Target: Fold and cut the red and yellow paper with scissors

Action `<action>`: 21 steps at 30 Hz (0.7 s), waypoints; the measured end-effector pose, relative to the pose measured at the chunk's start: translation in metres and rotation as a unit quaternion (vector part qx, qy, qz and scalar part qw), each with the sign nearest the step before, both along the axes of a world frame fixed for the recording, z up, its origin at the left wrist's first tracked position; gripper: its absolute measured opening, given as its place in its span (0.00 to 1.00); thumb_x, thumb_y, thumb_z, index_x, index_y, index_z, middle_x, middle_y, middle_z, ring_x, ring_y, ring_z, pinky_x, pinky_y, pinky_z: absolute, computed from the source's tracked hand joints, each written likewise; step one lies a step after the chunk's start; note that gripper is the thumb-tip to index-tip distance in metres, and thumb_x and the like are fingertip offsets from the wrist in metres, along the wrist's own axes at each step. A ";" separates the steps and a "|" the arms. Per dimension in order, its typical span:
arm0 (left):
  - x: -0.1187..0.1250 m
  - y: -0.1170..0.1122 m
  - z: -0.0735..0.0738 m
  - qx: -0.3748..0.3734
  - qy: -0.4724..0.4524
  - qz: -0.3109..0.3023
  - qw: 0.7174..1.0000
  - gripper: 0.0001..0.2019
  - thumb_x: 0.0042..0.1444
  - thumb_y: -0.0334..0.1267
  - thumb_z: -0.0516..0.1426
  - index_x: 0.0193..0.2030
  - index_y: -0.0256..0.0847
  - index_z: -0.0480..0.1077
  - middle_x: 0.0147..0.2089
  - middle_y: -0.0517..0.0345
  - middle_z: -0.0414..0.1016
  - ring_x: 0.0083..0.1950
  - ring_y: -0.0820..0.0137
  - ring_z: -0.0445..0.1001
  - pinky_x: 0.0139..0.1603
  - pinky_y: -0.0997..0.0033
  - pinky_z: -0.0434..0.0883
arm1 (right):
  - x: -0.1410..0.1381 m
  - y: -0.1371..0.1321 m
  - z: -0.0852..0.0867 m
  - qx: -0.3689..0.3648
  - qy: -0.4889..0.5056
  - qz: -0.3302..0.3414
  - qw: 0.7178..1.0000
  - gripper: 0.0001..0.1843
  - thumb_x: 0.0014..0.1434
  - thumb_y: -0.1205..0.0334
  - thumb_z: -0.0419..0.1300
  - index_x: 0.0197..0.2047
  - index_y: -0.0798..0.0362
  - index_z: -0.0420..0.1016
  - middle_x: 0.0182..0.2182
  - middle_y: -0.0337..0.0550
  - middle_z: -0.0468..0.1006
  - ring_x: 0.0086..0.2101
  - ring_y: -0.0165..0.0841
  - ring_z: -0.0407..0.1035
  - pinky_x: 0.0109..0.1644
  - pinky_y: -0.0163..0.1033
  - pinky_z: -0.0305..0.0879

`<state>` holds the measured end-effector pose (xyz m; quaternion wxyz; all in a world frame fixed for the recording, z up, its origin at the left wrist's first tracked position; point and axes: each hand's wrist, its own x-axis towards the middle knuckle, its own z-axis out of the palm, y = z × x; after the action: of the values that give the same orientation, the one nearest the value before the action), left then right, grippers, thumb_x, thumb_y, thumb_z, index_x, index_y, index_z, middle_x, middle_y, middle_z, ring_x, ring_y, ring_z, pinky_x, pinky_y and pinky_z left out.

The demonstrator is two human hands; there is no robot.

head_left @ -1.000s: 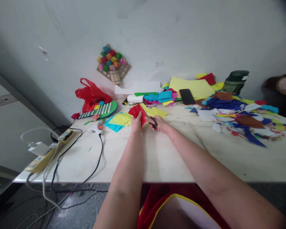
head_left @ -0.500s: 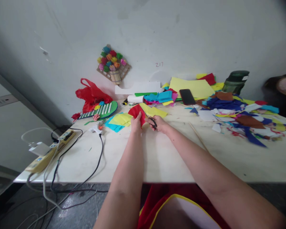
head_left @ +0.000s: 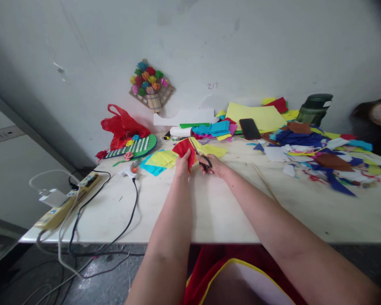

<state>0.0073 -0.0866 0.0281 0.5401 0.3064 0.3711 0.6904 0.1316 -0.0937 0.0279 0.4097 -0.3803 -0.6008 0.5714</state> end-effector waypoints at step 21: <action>0.005 -0.003 0.003 -0.010 0.021 -0.001 1.000 0.08 0.44 0.36 0.62 0.30 0.33 0.71 0.22 0.57 0.71 0.26 0.74 0.72 0.25 0.80 0.65 | 0.000 0.003 -0.002 0.006 -0.005 -0.010 1.000 0.20 0.48 0.45 0.60 0.27 0.56 0.65 0.12 0.34 0.66 0.11 0.23 0.61 0.09 0.26 0.43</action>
<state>0.0120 -0.0893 0.0313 0.5360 0.3161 0.3887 0.6795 0.1315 -0.0906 0.0255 0.4148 -0.3869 -0.6020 0.5619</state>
